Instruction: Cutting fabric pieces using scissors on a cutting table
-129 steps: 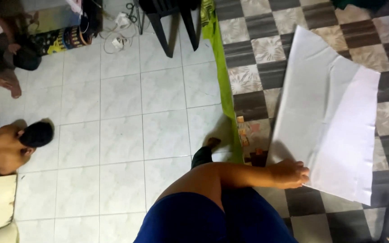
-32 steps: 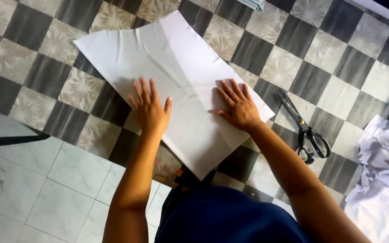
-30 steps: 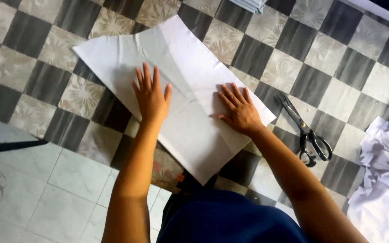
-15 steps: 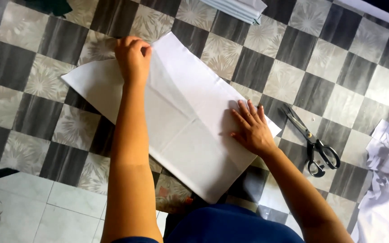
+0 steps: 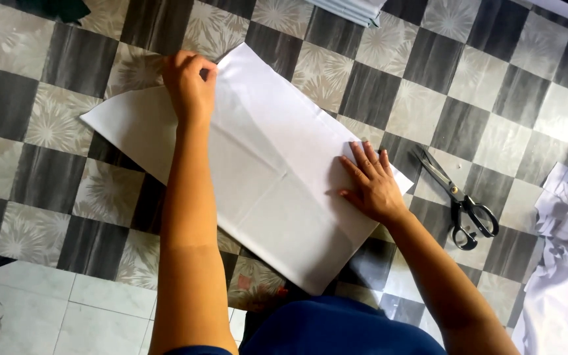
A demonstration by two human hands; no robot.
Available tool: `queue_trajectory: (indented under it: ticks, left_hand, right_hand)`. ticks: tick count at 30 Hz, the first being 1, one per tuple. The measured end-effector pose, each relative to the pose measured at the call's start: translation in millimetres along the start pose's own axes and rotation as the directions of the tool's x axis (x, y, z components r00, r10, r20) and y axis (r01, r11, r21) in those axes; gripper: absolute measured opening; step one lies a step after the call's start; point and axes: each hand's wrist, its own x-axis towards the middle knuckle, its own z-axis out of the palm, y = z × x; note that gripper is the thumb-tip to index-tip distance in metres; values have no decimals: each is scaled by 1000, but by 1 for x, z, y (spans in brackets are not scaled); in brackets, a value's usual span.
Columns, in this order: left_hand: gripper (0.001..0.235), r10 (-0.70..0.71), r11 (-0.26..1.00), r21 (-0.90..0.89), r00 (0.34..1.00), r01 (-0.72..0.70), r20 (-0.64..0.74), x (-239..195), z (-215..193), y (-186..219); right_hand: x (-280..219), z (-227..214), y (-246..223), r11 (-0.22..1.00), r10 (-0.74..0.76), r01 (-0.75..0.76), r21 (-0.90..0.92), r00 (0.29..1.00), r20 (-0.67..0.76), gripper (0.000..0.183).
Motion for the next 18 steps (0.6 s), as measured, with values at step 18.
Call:
queue_trajectory:
  ticks: [18]
  left_hand:
    - [17, -37, 998, 62, 999, 34, 39, -2, 14, -12]
  right_hand:
    - [2, -5, -4, 999, 17, -18, 27, 1000, 24, 69]
